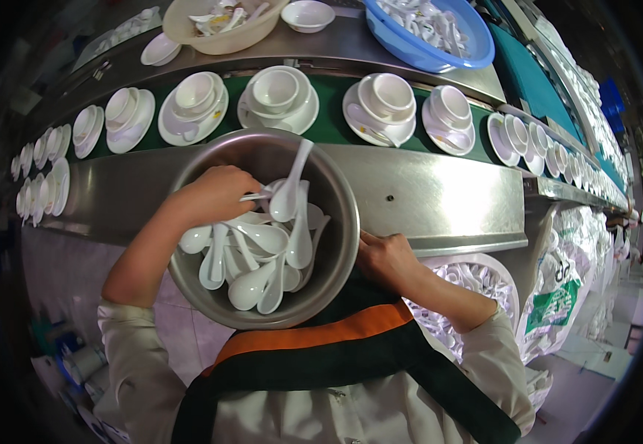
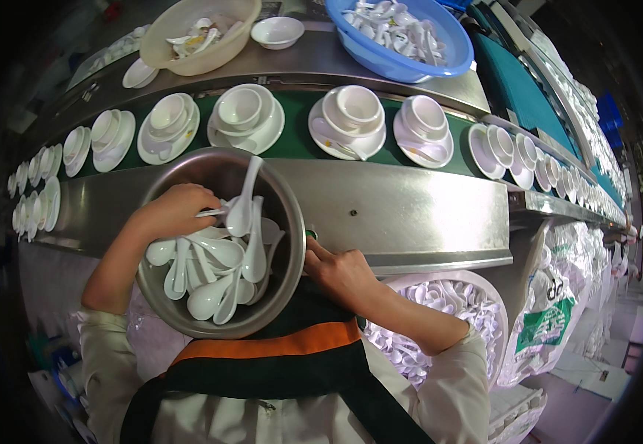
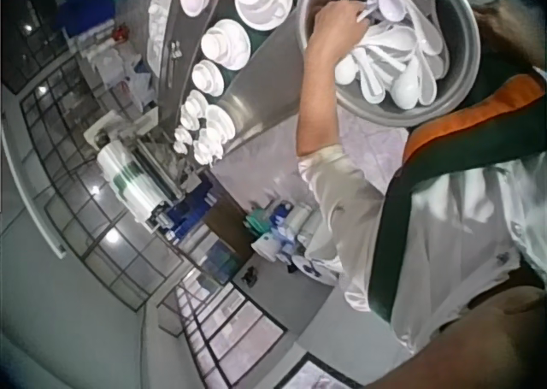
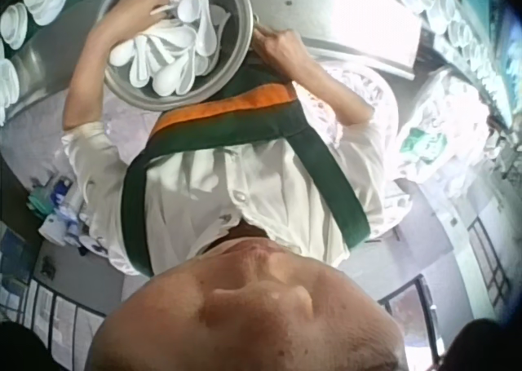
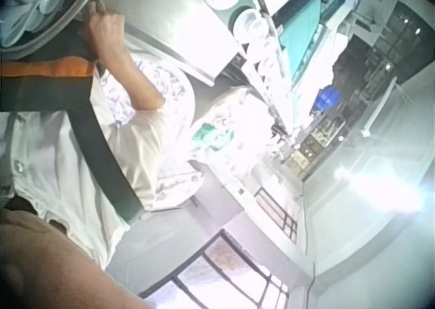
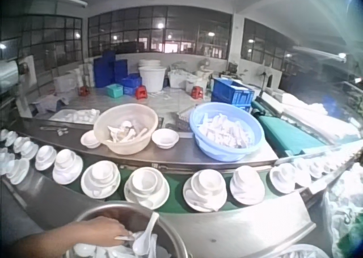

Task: The person repeatedly picks white spoons from a large basin and places them into a smaller metal bowl, then transfers them onto a moving conveyor belt. The person refills the small bowl from the large basin as needed and continues the repetitive placement of spoons along the belt.

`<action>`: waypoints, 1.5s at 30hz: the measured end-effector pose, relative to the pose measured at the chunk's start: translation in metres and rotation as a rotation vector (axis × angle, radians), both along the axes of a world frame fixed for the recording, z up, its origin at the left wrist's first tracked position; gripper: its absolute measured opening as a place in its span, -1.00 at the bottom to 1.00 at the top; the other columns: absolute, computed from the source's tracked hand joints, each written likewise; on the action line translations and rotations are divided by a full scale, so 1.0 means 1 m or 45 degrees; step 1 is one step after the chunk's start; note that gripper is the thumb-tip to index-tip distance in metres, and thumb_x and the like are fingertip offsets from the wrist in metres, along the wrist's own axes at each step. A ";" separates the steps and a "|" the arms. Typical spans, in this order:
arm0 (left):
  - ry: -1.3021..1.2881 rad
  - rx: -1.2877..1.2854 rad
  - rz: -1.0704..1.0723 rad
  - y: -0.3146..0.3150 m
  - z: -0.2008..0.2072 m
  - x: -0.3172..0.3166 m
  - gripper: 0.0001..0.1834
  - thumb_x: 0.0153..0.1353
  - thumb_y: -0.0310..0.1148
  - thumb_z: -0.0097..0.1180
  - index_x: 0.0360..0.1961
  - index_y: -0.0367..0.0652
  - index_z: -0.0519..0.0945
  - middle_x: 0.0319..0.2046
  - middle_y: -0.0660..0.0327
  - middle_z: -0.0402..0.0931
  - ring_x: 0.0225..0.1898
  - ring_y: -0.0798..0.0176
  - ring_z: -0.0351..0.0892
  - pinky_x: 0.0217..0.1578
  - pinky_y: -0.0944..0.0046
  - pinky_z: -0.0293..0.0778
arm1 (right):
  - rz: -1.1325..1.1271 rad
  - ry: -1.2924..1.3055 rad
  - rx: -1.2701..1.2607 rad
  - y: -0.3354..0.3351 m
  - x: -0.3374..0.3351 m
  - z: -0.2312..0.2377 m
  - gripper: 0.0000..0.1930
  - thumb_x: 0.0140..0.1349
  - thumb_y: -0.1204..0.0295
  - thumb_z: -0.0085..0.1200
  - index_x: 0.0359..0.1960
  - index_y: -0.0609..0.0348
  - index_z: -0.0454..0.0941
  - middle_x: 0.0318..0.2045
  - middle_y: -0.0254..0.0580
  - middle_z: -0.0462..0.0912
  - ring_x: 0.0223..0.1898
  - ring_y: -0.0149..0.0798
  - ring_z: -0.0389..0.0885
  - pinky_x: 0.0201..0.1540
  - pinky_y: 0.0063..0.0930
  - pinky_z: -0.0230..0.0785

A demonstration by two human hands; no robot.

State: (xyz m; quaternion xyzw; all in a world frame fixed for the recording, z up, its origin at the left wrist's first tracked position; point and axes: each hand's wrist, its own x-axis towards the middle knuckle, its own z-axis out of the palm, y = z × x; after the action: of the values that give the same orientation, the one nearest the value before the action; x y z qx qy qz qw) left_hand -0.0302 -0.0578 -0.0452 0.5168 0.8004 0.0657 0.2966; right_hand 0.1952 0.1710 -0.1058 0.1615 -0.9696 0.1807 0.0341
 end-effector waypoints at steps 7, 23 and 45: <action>-0.110 -0.024 0.004 0.007 -0.003 0.004 -0.75 0.02 -0.30 0.09 -0.31 -0.23 0.61 -0.34 0.04 0.55 -0.20 -0.02 0.51 -0.15 0.05 0.40 | -0.024 0.068 -0.081 0.000 0.002 0.006 -0.75 0.00 0.46 0.08 -0.24 0.22 0.52 -0.10 -0.08 0.58 -0.58 -0.21 0.60 -0.60 -0.39 0.45; -0.252 -0.236 -0.111 0.037 0.012 0.016 -0.59 -0.05 -0.10 0.22 -0.33 -0.25 0.58 -0.33 -0.02 0.55 -0.18 -0.06 0.51 -0.15 0.03 0.39 | 0.009 -0.002 -0.144 0.009 0.002 0.008 -0.86 -0.12 0.50 0.09 -0.45 0.20 0.53 -0.42 -0.07 0.57 -0.52 -0.03 0.58 -0.47 -0.24 0.45; -0.313 0.107 -0.402 0.077 -0.014 0.033 -0.47 0.00 -0.37 0.13 0.08 -0.15 0.39 -0.11 -0.04 0.49 -0.05 0.00 0.48 0.01 0.12 0.38 | -0.055 -0.033 -0.972 -0.002 -0.081 0.102 -0.76 0.08 0.58 0.13 -0.17 0.23 0.54 -0.24 -0.14 0.63 -0.28 -0.18 0.63 -0.15 -0.39 0.47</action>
State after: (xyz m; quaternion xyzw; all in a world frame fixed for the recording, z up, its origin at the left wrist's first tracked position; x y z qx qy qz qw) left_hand 0.0029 0.0195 -0.0589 0.6359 0.6637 0.1143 0.3769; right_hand 0.1143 0.1695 -0.0037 0.1144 -0.8360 0.5302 0.0831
